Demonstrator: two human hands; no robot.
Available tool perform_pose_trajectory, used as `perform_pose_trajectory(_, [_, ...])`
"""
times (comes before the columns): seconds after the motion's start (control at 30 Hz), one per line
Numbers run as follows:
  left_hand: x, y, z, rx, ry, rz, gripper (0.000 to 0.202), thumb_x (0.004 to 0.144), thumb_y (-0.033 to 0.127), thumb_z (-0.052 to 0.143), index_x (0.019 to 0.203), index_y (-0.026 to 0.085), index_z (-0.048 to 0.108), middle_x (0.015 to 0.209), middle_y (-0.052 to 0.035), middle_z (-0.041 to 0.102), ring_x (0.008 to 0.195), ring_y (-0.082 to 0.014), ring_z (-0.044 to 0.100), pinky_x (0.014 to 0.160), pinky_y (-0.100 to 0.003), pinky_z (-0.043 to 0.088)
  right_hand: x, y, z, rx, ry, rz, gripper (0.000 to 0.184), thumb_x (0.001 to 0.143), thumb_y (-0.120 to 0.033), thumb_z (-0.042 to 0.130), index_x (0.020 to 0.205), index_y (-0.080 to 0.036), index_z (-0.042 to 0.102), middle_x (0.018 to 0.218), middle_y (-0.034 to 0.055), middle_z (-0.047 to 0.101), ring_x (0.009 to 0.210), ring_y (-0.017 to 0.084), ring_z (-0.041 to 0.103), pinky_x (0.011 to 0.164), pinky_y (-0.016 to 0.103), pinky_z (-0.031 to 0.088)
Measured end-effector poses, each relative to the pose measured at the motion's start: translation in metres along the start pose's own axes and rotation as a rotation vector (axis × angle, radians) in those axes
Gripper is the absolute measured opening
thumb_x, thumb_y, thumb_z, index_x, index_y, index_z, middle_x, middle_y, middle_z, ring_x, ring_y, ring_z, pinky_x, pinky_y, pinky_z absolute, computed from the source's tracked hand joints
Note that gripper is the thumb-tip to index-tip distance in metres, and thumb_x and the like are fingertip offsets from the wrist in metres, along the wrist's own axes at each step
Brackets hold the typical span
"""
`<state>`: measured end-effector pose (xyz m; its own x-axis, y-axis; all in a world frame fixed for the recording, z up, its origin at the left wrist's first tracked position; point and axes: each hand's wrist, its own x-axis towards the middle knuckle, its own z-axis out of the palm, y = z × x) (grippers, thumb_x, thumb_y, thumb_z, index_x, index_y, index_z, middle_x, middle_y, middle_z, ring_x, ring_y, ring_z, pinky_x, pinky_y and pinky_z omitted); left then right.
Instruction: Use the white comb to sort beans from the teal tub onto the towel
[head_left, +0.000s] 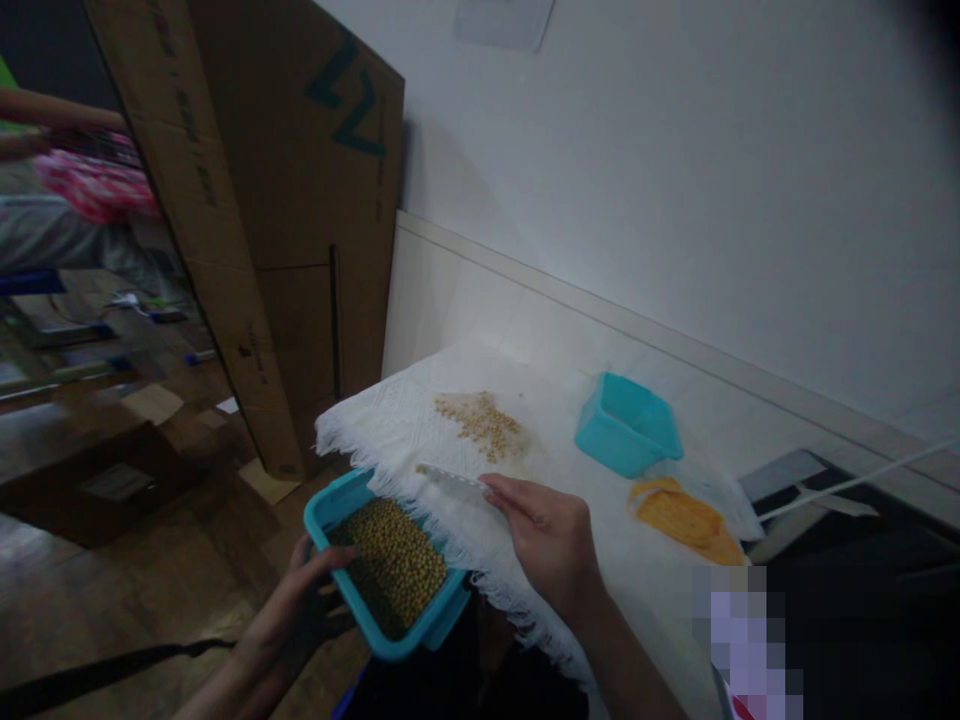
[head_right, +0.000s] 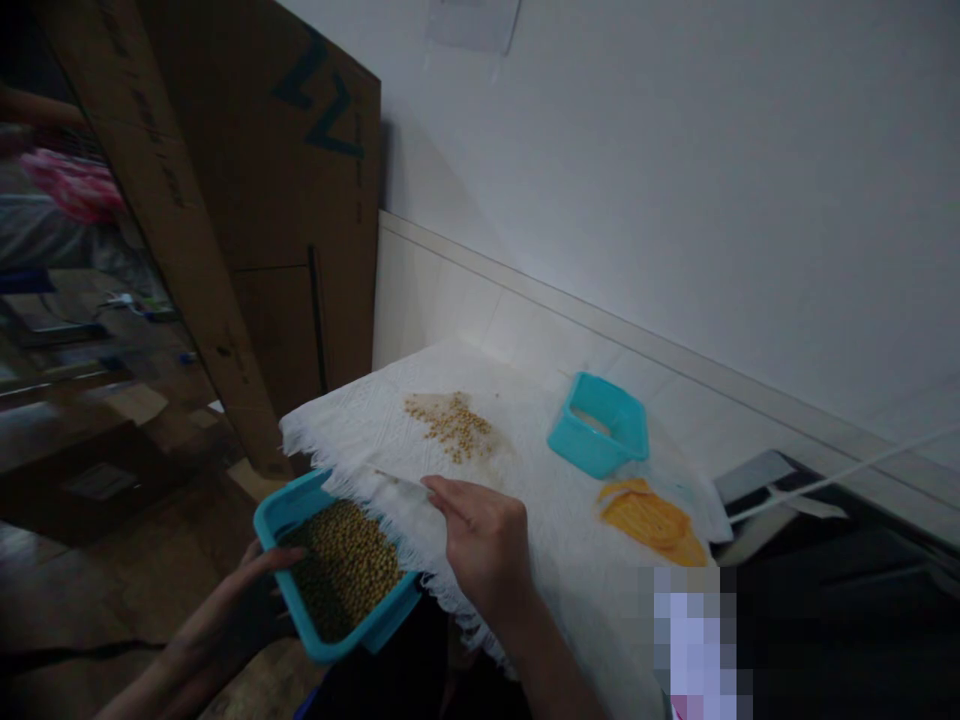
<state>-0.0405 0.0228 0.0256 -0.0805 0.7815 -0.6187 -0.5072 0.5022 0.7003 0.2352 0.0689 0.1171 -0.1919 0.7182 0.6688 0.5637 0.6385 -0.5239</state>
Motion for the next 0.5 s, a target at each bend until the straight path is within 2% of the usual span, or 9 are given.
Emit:
perform_pose_trajectory(0.23, [0.000, -0.001, 0.000, 0.006, 0.009, 0.018, 0.070, 0.069, 0.041, 0.100, 0.126, 0.035, 0.061, 0.113, -0.0046, 0.078, 0.098, -0.0343, 0.082, 0.077, -0.045, 0.068, 0.009, 0.010, -0.006, 0.070, -0.001, 0.184, 0.027, 0.094, -0.016, 0.076, 0.103, -0.032, 0.096, 0.100, 0.0023, 0.092, 0.091, 0.027, 0.091, 0.089, 0.037, 0.076])
perform_pose_trajectory(0.37, [-0.001, -0.001, 0.001, -0.003, 0.015, 0.016, 0.071, 0.067, 0.041, 0.101, 0.127, 0.035, 0.061, 0.112, -0.0044, 0.078, 0.100, -0.0353, 0.082, 0.082, -0.048, 0.069, 0.018, 0.014, -0.007, 0.102, -0.020, 0.222, 0.024, 0.091, -0.018, 0.079, 0.101, -0.032, 0.096, 0.100, 0.0023, 0.092, 0.093, 0.028, 0.091, 0.090, 0.038, 0.076])
perform_pose_trajectory(0.5, [-0.004, 0.002, 0.002, -0.003, 0.012, 0.000, 0.073, 0.068, 0.039, 0.101, 0.128, 0.035, 0.061, 0.112, -0.0045, 0.078, 0.101, -0.0349, 0.082, 0.082, -0.046, 0.068, 0.029, 0.018, -0.010, 0.136, -0.087, 0.247, 0.025, 0.087, -0.016, 0.082, 0.099, -0.033, 0.095, 0.099, 0.0018, 0.091, 0.093, 0.028, 0.091, 0.091, 0.040, 0.076])
